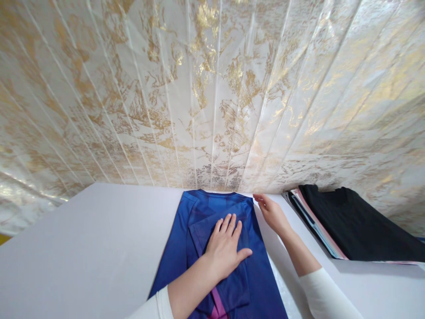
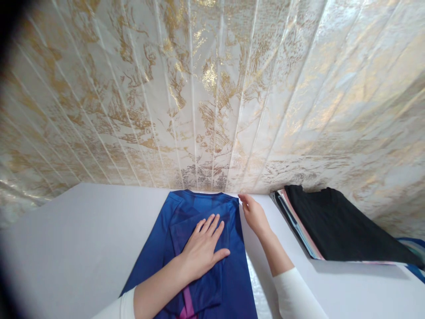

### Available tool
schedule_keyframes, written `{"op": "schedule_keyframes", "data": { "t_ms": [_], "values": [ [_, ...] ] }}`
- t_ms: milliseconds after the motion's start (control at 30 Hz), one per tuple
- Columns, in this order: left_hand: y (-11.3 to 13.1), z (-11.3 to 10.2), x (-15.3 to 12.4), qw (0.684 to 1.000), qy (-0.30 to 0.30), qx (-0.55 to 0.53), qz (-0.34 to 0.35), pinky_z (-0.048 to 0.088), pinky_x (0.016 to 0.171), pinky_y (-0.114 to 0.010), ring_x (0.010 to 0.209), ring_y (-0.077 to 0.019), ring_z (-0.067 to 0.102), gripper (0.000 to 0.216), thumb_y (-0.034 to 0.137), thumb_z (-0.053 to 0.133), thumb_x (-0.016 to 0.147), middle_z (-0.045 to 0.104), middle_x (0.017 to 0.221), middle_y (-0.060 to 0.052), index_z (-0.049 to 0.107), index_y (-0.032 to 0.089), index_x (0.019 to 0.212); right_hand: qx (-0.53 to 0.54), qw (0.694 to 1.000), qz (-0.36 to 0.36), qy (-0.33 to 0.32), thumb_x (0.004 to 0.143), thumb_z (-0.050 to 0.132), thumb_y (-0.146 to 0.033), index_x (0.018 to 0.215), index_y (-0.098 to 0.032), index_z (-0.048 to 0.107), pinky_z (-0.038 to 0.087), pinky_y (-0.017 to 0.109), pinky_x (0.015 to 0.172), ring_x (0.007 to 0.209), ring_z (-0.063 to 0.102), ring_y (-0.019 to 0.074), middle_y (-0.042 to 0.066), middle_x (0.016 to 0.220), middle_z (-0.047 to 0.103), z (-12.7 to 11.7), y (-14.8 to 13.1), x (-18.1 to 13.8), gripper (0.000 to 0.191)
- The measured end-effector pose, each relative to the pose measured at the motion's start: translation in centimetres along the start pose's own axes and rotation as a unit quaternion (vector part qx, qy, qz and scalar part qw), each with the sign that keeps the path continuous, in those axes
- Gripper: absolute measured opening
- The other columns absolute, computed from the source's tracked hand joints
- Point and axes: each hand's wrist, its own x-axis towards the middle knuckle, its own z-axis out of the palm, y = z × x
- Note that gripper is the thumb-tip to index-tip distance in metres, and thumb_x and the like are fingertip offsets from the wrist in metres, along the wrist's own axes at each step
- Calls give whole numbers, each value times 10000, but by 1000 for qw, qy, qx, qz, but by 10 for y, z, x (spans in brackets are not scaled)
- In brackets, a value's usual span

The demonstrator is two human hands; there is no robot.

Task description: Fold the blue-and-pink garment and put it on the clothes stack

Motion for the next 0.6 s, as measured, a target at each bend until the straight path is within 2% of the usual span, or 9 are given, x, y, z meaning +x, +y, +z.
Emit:
{"op": "schedule_keyframes", "data": {
  "t_ms": [100, 200, 333, 433, 500, 600],
  "values": [
    [-1, 1, 0, 1000, 2, 7, -2, 201, 1141, -477, 1423, -280, 196, 734, 633, 348, 926, 256, 1530, -152, 350, 110, 1442, 0, 1000, 6, 7, 879, 372, -188, 1090, -221, 588, 505, 360, 873, 983, 674, 201, 85, 1043, 715, -4, -2, 1, 303],
    [-5, -2, 2, 1000, 4, 29, -9, 218, 1135, -444, 1415, -262, 226, 717, 620, 338, 936, 275, 1529, -133, 349, 111, 1440, 0, 1000, -3, -12, 863, 393, -161, 1015, -246, 631, 511, 341, 863, 946, 683, 195, 52, 992, 733, 2, -9, -1, 295],
    [-19, -20, 7, 993, 41, 79, -72, 294, 1070, -424, 1350, -287, 341, 580, 477, 441, 952, 417, 1451, -158, 408, 100, 1391, -4, 1000, -10, -18, 854, 408, -148, 996, -267, 647, 506, 350, 872, 953, 677, 205, 39, 1005, 732, 9, -15, -3, 302],
    [-33, -36, 8, 984, 69, 102, -129, 368, 947, -448, 1172, -323, 487, 378, 321, 472, 951, 568, 1235, -179, 523, 91, 1246, -8, 1000, -4, -8, 849, 384, -133, 1034, -253, 623, 512, 344, 844, 912, 685, 197, 44, 974, 731, 6, -14, -2, 325],
    [-41, -43, 8, 978, 80, 116, -155, 379, 888, -446, 1069, -321, 522, 240, 276, 487, 938, 602, 1097, -157, 587, 119, 1089, -14, 1000, 3, -6, 834, 391, -124, 1038, -250, 611, 519, 336, 800, 848, 692, 194, 39, 915, 733, 4, -11, -1, 326],
    [-48, -46, 7, 974, 77, 129, -168, 374, 859, -433, 1010, -310, 532, 140, 260, 510, 922, 611, 1013, -132, 602, 155, 936, -26, 1000, 10, -9, 808, 417, -113, 1046, -255, 598, 523, 328, 745, 771, 694, 195, 29, 852, 730, 6, -8, -2, 331]
  ]
}}
